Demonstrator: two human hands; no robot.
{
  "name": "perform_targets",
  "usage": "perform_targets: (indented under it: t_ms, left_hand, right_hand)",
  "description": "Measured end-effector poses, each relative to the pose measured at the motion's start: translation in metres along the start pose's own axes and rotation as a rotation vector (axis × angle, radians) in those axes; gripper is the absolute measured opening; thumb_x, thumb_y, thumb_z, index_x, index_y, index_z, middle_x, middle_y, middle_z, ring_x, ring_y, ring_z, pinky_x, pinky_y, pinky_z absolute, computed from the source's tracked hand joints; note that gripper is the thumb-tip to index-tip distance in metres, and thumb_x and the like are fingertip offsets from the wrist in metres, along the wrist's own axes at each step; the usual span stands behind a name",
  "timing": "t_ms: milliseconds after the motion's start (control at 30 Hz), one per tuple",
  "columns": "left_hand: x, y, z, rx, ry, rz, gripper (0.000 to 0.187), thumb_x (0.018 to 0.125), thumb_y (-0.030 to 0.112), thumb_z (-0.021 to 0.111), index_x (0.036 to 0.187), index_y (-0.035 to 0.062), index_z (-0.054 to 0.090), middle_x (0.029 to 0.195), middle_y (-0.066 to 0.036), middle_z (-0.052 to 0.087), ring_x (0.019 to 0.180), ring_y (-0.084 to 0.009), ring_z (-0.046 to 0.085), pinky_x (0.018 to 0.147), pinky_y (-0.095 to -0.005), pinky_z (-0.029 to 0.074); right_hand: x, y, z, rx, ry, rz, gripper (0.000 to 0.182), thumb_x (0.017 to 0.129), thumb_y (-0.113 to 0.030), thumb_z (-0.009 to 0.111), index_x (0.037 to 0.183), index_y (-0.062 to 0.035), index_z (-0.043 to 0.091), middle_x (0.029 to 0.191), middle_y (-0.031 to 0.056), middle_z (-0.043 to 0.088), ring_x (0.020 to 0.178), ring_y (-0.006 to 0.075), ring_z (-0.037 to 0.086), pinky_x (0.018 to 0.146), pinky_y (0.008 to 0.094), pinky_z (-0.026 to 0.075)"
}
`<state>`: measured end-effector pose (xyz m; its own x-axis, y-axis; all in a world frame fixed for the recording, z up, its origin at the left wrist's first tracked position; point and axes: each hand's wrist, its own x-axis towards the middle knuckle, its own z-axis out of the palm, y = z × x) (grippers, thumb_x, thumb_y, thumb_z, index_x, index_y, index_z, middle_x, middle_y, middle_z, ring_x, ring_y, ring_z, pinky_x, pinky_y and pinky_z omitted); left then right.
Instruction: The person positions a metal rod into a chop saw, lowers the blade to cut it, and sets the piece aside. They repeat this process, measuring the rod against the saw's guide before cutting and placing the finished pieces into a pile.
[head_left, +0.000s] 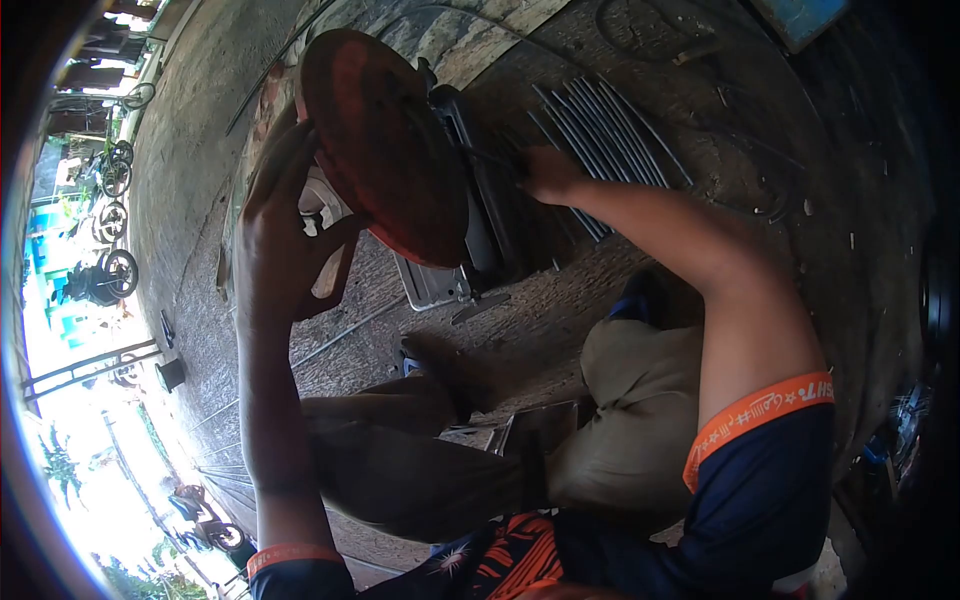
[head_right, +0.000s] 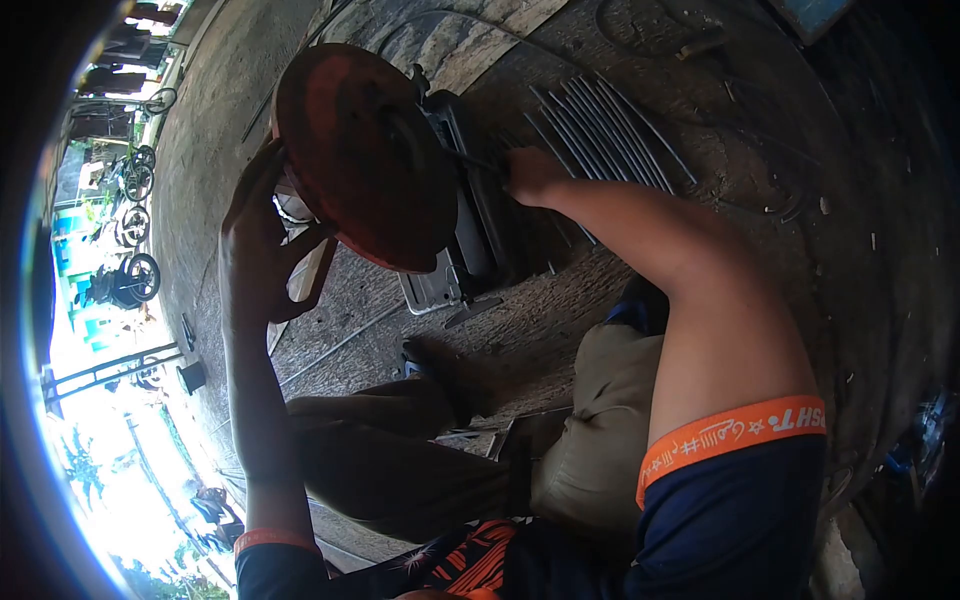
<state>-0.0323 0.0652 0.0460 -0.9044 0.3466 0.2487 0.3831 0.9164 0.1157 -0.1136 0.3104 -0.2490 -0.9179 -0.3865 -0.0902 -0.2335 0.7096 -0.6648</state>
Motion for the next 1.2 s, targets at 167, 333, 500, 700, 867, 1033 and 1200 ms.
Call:
perform_targets:
  t_ms: [167,333,500,700,867,1033,1200]
  left_hand:
    - [0.0,0.001,0.001,-0.028,-0.017,-0.038,0.081,0.056,0.012,0.085,0.129,0.004,0.052,0.134,-0.016,0.051,0.123,-0.0314,0.05,0.099,-0.0407,0.046]
    - [0.001,0.001,0.0,-0.049,-0.01,0.009,0.081,0.056,0.011,0.085,0.13,0.0046,0.051,0.134,-0.017,0.05,0.123,-0.0316,0.05,0.098,-0.0406,0.046]
    - [-0.001,-0.002,0.002,-0.042,-0.004,-0.004,0.082,0.057,0.011,0.085,0.131,0.0066,0.051,0.135,-0.016,0.05,0.122,-0.0303,0.052,0.097,-0.0405,0.047]
    - [-0.001,0.001,0.002,-0.052,-0.016,-0.046,0.082,0.056,0.013,0.085,0.131,0.0088,0.052,0.135,-0.014,0.05,0.12,-0.0294,0.053,0.094,-0.0401,0.05]
    - [-0.001,0.001,0.002,-0.066,-0.022,-0.05,0.081,0.057,0.013,0.085,0.131,0.0089,0.052,0.136,-0.014,0.05,0.121,-0.0295,0.053,0.094,-0.0404,0.05]
    - [0.0,0.002,0.001,-0.071,-0.016,-0.021,0.081,0.058,0.014,0.085,0.131,0.009,0.052,0.135,-0.015,0.05,0.119,-0.0303,0.054,0.093,-0.0405,0.05]
    - [-0.001,0.002,0.001,-0.083,-0.02,-0.034,0.08,0.059,0.012,0.085,0.132,0.0094,0.051,0.134,-0.014,0.051,0.118,-0.0305,0.055,0.093,-0.0404,0.05]
  right_hand:
    - [0.002,-0.013,-0.011,0.0,-0.054,-0.07,0.027,0.076,-0.018,0.064,0.098,-0.0026,0.066,0.101,0.0209,0.064,0.103,0.0373,0.059,0.09,0.0458,0.046]
    - [0.011,-0.004,-0.001,0.045,0.024,-0.136,0.027,0.078,-0.02,0.062,0.095,0.0001,0.066,0.096,0.0231,0.065,0.099,0.038,0.06,0.085,0.0447,0.048]
    - [0.009,-0.007,-0.003,0.12,0.023,-0.096,0.028,0.078,-0.023,0.063,0.094,0.0002,0.067,0.095,0.0234,0.065,0.098,0.0381,0.061,0.085,0.0439,0.048]
    - [0.003,-0.016,-0.011,0.107,0.024,-0.071,0.03,0.078,-0.024,0.064,0.097,-0.001,0.067,0.097,0.0227,0.065,0.099,0.0378,0.061,0.086,0.0434,0.048]
    - [0.002,-0.015,-0.011,0.09,-0.028,-0.046,0.028,0.077,-0.02,0.064,0.098,-0.0016,0.067,0.099,0.0223,0.065,0.1,0.0377,0.06,0.088,0.0434,0.047]
    - [0.002,-0.015,-0.009,0.064,-0.033,-0.072,0.027,0.077,-0.017,0.065,0.098,-0.0009,0.067,0.099,0.0222,0.065,0.1,0.0376,0.06,0.088,0.0437,0.047]
    - [0.006,-0.011,-0.003,0.044,-0.041,-0.081,0.026,0.077,-0.017,0.065,0.097,-0.001,0.067,0.097,0.0218,0.065,0.099,0.0379,0.06,0.087,0.044,0.047]
